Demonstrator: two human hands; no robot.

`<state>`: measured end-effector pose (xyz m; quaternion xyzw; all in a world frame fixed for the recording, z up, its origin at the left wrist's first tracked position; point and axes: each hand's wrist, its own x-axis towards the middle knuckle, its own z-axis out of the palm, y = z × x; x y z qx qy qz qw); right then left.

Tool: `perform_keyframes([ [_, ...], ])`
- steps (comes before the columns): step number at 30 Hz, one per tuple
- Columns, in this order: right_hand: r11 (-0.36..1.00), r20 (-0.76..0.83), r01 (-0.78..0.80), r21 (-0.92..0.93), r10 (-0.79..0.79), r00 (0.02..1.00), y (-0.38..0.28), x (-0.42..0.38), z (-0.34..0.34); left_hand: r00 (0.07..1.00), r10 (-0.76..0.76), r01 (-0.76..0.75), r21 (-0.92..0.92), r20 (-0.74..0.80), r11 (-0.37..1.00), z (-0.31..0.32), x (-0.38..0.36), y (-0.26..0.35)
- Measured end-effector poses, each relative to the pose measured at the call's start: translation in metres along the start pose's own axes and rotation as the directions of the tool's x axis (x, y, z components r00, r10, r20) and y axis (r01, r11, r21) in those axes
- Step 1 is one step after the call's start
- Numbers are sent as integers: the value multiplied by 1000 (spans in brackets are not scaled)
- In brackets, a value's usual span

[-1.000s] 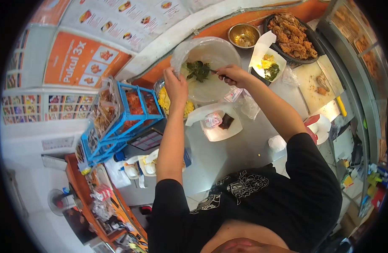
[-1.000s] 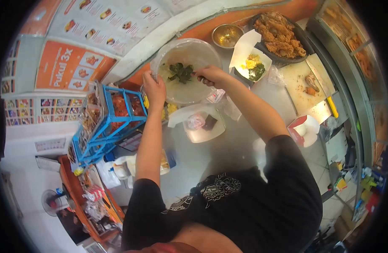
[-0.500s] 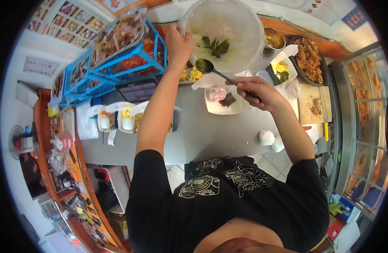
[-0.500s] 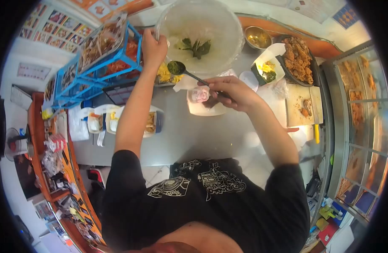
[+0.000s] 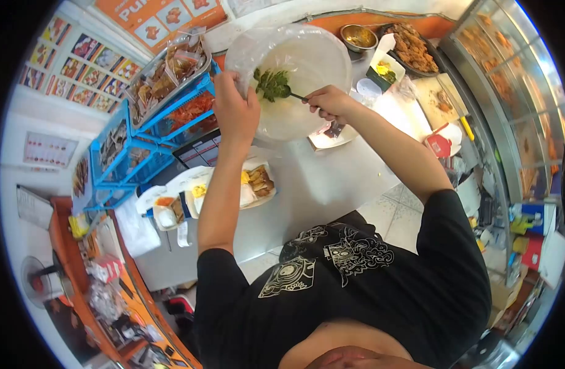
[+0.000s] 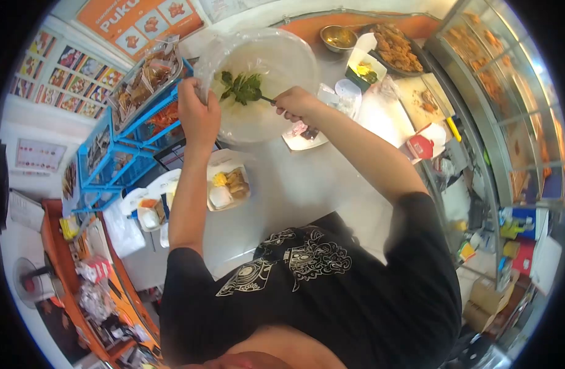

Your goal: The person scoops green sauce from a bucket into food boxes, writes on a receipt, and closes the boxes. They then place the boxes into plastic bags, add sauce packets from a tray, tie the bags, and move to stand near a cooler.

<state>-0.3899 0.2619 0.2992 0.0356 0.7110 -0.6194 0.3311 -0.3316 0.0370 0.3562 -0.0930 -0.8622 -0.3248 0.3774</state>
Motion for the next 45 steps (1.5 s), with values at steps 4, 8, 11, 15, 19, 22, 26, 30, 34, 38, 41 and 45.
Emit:
perform_keyframes([
  [4, 958, -169, -25, -286, -24, 985, 17, 28, 61, 994, 105, -104, -93, 5, 990, -30, -22, 12],
  [8, 997, -24, 70, -11, -71, 997, 25, 10, 108, 987, 154, -153, -44, 37, 987, -63, -36, 6],
  [11, 966, 53, 13, 259, -28, 998, 30, -4, 122, 995, 79, -77, -35, 65, 996, -89, -42, 3],
  [15, 960, 91, 13, 281, -41, 995, 25, -44, 137, 1000, 1, -1, 44, 16, 999, -130, -48, 16],
  [19, 977, 204, 11, 214, -56, 977, 8, -100, 159, 994, -106, 111, 155, -40, 982, -177, -64, 36],
  [22, 968, 391, -32, 249, -70, 918, -1, -126, 165, 982, -159, 181, 255, -104, 950, -216, -82, 40],
  [26, 972, 530, -114, 204, -12, 848, -14, -155, 176, 883, -409, 462, 276, -231, 843, -270, -119, 31],
  [30, 971, 642, -168, 173, 18, 766, -14, -164, 174, 724, -566, 690, 383, -396, 615, -328, -169, 24],
  [34, 971, 619, -189, 146, 60, 783, 10, -148, 163, 538, -675, 842, 295, -504, 451, -384, -242, 7],
  [38, 976, 595, -182, 122, 75, 800, 75, -109, 151, 412, -692, 910, 309, -593, 278, -414, -316, -4],
  [41, 993, 418, -98, -71, 119, 900, 157, -76, 151, 271, -715, 954, 81, -644, 289, -412, -349, -2],
  [45, 420, 326, 552, -721, -497, 804, 206, -73, 166, 161, -666, 987, 119, -728, 109, -397, -353, 15],
])
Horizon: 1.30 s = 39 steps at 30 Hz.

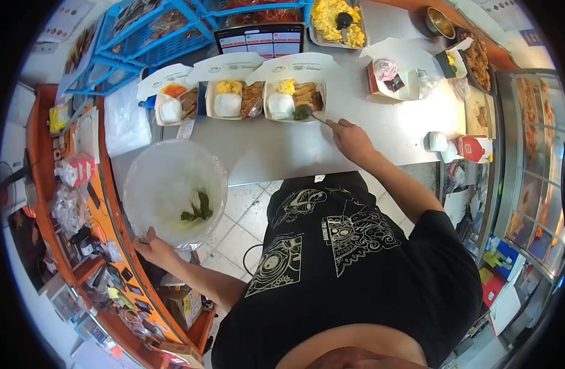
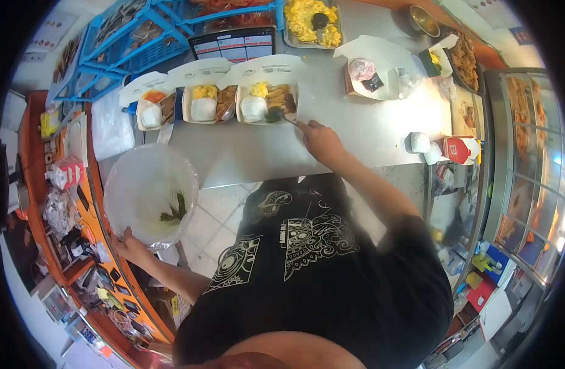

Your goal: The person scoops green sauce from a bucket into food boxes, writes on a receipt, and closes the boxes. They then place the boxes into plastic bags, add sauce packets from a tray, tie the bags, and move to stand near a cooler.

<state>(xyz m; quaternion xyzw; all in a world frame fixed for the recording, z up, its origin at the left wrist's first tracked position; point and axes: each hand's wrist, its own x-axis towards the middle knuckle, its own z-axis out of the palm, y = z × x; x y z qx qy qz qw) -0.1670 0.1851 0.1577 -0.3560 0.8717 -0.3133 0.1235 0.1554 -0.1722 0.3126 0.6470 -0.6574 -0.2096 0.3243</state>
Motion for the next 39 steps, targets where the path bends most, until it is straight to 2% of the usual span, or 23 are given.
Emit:
perform_keyframes([
  [2, 992, 10, -81, -98, 82, 997, -1, -4, 9, 998, -59, 59, -22, -7, 998, -2, -7, 5],
  [4, 997, -108, 2, 83, 7, 994, 10, -4, 13, 993, -110, 117, -232, 44, 966, 0, -9, 5],
  [5, 997, -102, 7, 81, 1, 995, 17, -6, 11, 992, -118, 123, -232, 39, 965, 4, -11, 4],
  [6, 879, 64, -276, 389, 272, 960, 11, -4, 0, 994, -101, 110, -335, 44, 936, 9, -13, 4],
  [7, 603, 304, -538, 589, 451, 839, 4, 0, -11, 995, -86, 95, -434, 40, 896, 14, -16, 4],
  [8, 612, 319, -534, 583, 432, 843, -6, 4, -21, 999, 14, 5, -356, 51, 935, 15, -19, 6],
  [10, 232, 463, -563, 793, 370, 805, -34, 11, -40, 992, 110, -86, -295, 65, 951, 26, -22, 0],
  [13, 289, 527, -544, 788, 141, 838, -86, 31, -59, 990, 139, -116, -367, 35, 923, 44, -38, 9],
  [14, 498, 558, -523, 692, 90, 825, -105, 39, -61, 974, 225, -202, -328, 33, 923, 48, -43, 12],
  [16, 777, 440, -99, 622, -243, 864, -132, 53, -30, 949, 312, -289, -289, 35, 912, 51, -55, 20],
  [18, 900, 428, 111, 421, -305, 851, -166, 60, 5, 932, 353, -328, -230, 76, 916, 52, -66, 35],
  [19, 961, 493, 132, 241, -239, 837, -186, 64, 32, 930, 360, -334, -235, 75, 913, 54, -73, 39],
  [20, 986, 538, 159, 57, -164, 827, -200, 67, 58, 862, 506, -485, -231, 37, 843, 53, -78, 42],
  [21, 985, 537, 159, 62, -167, 827, -201, 71, 74, 775, 632, -616, -216, 5, 758, 51, -83, 43],
  [25, 995, 473, 76, 66, -98, 876, -209, 71, 108, 704, 709, -675, -349, -41, 650, 49, -86, 44],
  [27, 997, 477, 13, 75, -47, 878, -201, 69, 116, 722, 691, -640, -393, -16, 660, 45, -86, 39],
  [30, 958, 415, 101, 270, -210, 885, -179, 90, 137, 709, 704, -667, -368, -47, 648, 48, -79, 42],
  [33, 932, 463, -81, 352, -99, 881, -173, 62, 163, 725, 688, -658, -254, 42, 709, 55, -68, 35],
  [34, 923, 546, -155, 352, -67, 835, -173, 63, 168, 780, 621, -575, -306, 74, 759, 59, -72, 35],
  [35, 920, 599, -194, 341, -53, 799, -170, 82, 167, 769, 637, -592, -320, 49, 739, 69, -68, 38],
  [36, 949, 533, -92, 302, -88, 841, -175, 80, 165, 730, 683, -649, -300, 11, 699, 72, -67, 37],
  [37, 947, 543, -101, 305, -85, 836, -177, 77, 165, 697, 718, -692, -266, -2, 671, 67, -71, 31],
  [39, 986, 574, -123, 115, 35, 818, -179, 76, 163, 710, 704, -683, -245, 0, 688, 64, -77, 25],
])
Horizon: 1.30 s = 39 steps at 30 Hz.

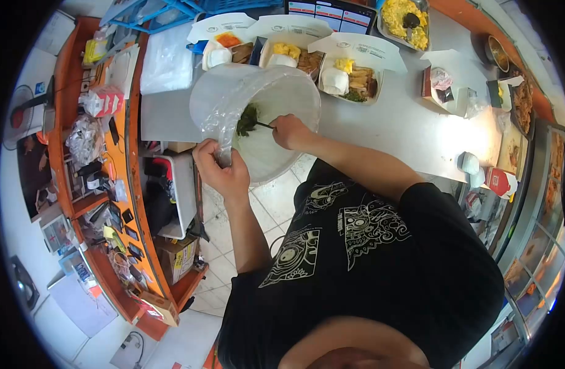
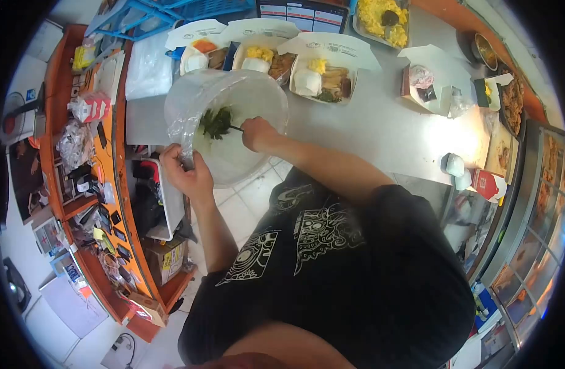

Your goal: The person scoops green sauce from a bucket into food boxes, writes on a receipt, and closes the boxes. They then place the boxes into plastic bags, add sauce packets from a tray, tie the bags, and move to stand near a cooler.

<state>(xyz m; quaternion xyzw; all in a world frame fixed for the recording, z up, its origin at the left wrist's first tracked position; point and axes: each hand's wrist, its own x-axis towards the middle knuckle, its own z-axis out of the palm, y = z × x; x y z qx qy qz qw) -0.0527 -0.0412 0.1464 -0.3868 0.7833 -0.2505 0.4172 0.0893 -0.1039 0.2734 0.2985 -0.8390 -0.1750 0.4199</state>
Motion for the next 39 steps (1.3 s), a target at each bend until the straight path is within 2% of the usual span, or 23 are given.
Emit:
perform_keyframes([
  [4, 996, 2, 60, -73, -60, 998, 2, 0, 10, 999, 34, -34, 0, -41, 999, 3, 1, 1],
  [6, 924, -151, 353, 149, -332, 931, 9, 10, 27, 999, 9, -9, -10, -34, 1000, 3, 0, -2],
  [7, 923, -152, 355, 152, -333, 931, 8, 12, 26, 1000, -17, 17, -18, -26, 1000, 3, 0, -4],
  [8, 895, 17, 102, 434, -121, 992, 7, 15, 24, 1000, -15, 14, -15, -25, 1000, 3, 0, -5],
  [9, 754, 240, -190, 629, 45, 970, 5, 17, 22, 999, -41, 41, -18, -25, 999, 3, -1, -5],
  [10, 752, 240, -189, 632, 42, 970, 4, 17, 21, 997, -67, 67, -20, -23, 998, 3, -1, -6],
  [12, 611, 309, -261, 748, 29, 951, 6, 19, 19, 999, -46, 46, -18, -22, 999, 4, 1, -6],
  [13, 610, 310, -262, 748, 29, 950, 10, 22, 19, 999, -30, 29, -17, -24, 999, 5, 1, -6],
  [15, 451, 388, -344, 824, -7, 922, 14, 25, 17, 998, -60, 60, -4, -24, 998, 7, 1, -5],
  [16, 456, 391, -346, 820, -7, 920, 12, 24, 16, 996, -89, 90, 11, -28, 996, 7, 2, -5],
  [18, 725, 252, -210, 656, 52, 966, 4, 22, 15, 997, -68, 69, 9, -39, 998, 9, 4, -8],
  [19, 734, 259, -214, 645, 53, 964, 0, 24, 14, 998, -42, 43, 6, -43, 999, 11, 5, -9],
  [21, 631, 339, -290, 720, 45, 940, -7, 24, 12, 995, -84, 84, -9, -48, 996, 11, 8, -8],
  [22, 636, 346, -297, 713, 50, 937, -6, 24, 7, 993, -110, 109, -23, -43, 994, 11, 9, -7],
  [24, 462, 488, -427, 778, -15, 873, -5, 25, -6, 990, -136, 136, -12, -46, 991, 10, 11, -8],
  [30, 443, 481, -390, 807, -110, 870, -2, 2, -40, 970, -210, 208, -26, -126, 978, 7, 14, -22],
  [32, 442, 468, -366, 819, -146, 871, -1, -4, -55, 941, -303, 302, -28, -154, 953, 4, 13, -25],
  [34, 435, 450, -339, 834, -180, 875, -5, -12, -71, 942, -298, 295, -44, -155, 955, 3, 13, -30],
  [37, 454, 415, -291, 842, -201, 887, -14, -27, -106, 868, -442, 406, -192, -224, 894, 0, 9, -42],
  [39, 465, 418, -263, 845, -268, 868, -18, -40, -133, 841, -483, 459, -151, -242, 875, -10, 11, -50],
])
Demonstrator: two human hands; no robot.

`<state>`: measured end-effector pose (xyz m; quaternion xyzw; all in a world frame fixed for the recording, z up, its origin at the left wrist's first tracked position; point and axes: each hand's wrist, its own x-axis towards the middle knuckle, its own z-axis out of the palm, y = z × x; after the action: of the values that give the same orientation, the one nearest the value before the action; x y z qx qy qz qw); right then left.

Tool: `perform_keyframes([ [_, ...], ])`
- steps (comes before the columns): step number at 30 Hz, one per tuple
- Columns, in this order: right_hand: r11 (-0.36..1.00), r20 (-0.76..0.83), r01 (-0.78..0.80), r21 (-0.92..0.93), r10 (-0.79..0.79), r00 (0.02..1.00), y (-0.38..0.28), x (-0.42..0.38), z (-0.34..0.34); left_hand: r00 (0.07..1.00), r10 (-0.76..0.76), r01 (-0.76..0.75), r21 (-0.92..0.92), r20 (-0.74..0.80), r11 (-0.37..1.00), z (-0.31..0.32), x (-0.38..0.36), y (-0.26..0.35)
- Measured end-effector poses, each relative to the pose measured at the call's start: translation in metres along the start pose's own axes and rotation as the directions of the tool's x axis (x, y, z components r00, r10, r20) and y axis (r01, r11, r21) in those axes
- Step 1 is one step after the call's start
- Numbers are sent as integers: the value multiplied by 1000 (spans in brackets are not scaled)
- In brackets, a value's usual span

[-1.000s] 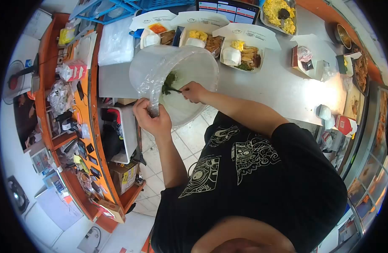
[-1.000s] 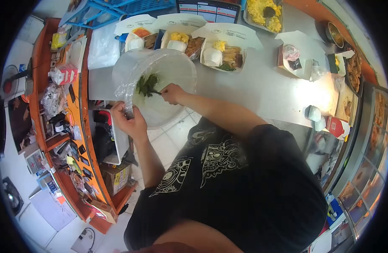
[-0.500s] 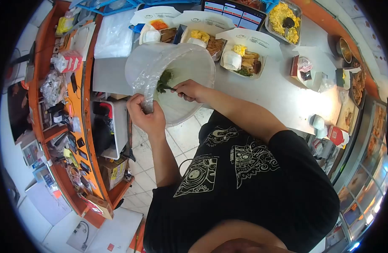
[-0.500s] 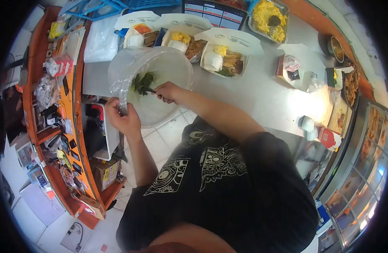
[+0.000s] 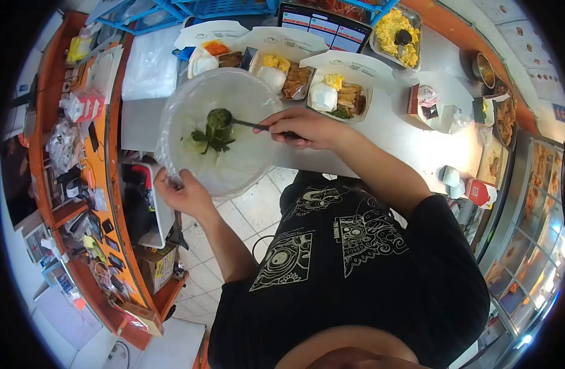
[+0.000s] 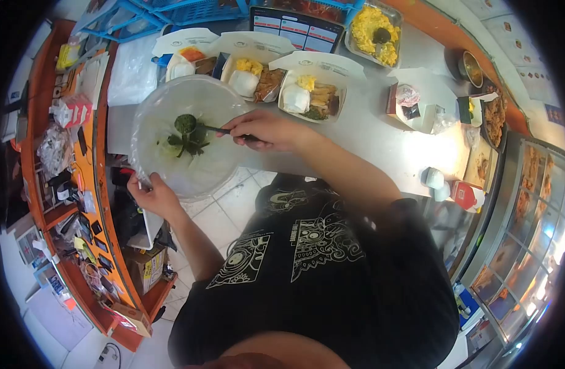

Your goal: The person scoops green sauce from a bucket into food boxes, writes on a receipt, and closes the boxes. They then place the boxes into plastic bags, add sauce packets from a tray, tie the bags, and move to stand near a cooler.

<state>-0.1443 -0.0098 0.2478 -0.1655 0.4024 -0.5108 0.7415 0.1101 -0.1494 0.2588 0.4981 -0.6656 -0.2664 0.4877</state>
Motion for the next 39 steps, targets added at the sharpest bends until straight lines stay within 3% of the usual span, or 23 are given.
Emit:
perform_keyframes([
  [1, 1000, -3, -1, -3, 1, 1000, -8, -8, -3, 999, -43, 45, 64, -30, 997, -4, 2, 0],
  [2, 1000, -37, 27, 3, -26, 999, -16, -16, -8, 987, -154, 154, -12, -39, 988, -9, 4, 3],
  [5, 997, -102, 71, 2, -70, 992, -24, -29, -33, 979, -192, 186, -85, -64, 979, -25, 12, -13],
  [7, 986, -256, 116, -122, -144, 956, -21, -30, -52, 976, -203, 196, -89, -77, 977, -34, 13, -15],
  [8, 985, -252, 119, -125, -148, 956, -16, -26, -63, 966, -236, 226, -98, -106, 969, -38, 13, -17],
  [10, 915, -431, -3, -403, -187, 883, 3, -15, -89, 954, -266, 253, -109, -136, 961, -46, 12, -18],
  [11, 915, -428, -2, -403, -186, 884, 15, -10, -100, 944, -292, 271, -143, -152, 952, -51, 11, -19],
  [12, 665, -390, -10, -747, -427, 816, 23, -7, -102, 933, -317, 288, -175, -169, 942, -55, 9, -18],
  [13, 297, -247, -67, -953, -623, 742, 29, -5, -107, 932, -316, 288, -168, -176, 943, -57, 6, -16],
  [14, 297, -238, -58, -953, -618, 749, 34, -5, -112, 922, -335, 306, -167, -194, 937, -60, 3, -13],
  [16, -132, -183, -328, -935, -612, 769, 32, -10, -104, 908, -351, 321, -156, -229, 934, -69, -3, -11],
  [19, -178, -136, -327, -928, -656, 742, 33, -10, -105, 915, -292, 294, -34, -278, 955, -81, -11, -10],
  [23, -135, -141, -317, -939, -689, 711, 27, -15, -105, 886, -326, 310, -103, -329, 945, -88, -13, 8],
  [25, 79, -179, -176, -981, -715, 676, 22, -22, -105, 879, -320, 300, -112, -354, 947, -94, -6, 5],
  [26, 141, -165, -88, -986, -776, 609, 29, -17, -113, 881, -315, 295, -110, -353, 949, -99, 0, 3],
  [27, 144, -169, -89, -986, -778, 605, 25, -17, -107, 896, -309, 301, -76, -319, 950, -102, 8, 6],
  [29, 466, -424, -122, -876, -625, 656, 11, -25, -83, 908, -312, 311, -50, -279, 949, -101, 27, 4],
  [30, 538, -374, 43, -842, -639, 672, 9, -22, -69, 920, -290, 286, -52, -265, 957, -99, 39, 0],
  [31, 535, -376, 38, -844, -640, 671, 7, -15, -54, 930, -267, 261, -55, -252, 964, -97, 51, -5],
  [33, 616, -229, 254, -746, -594, 771, 6, 11, -14, 950, -209, 218, 11, -234, 976, -94, 73, -15],
  [35, 490, -22, 367, -791, -622, 783, -3, 48, 49, 969, -152, 170, 78, -193, 982, -91, 98, -32],
  [37, 359, 104, 333, -872, -529, 843, 6, 107, 94, 991, 29, 9, 279, -132, 960, -90, 123, -53],
  [39, 264, 46, 167, -950, -410, 911, 17, 169, 135, 996, 32, -11, 232, -85, 973, -86, 144, -56],
])
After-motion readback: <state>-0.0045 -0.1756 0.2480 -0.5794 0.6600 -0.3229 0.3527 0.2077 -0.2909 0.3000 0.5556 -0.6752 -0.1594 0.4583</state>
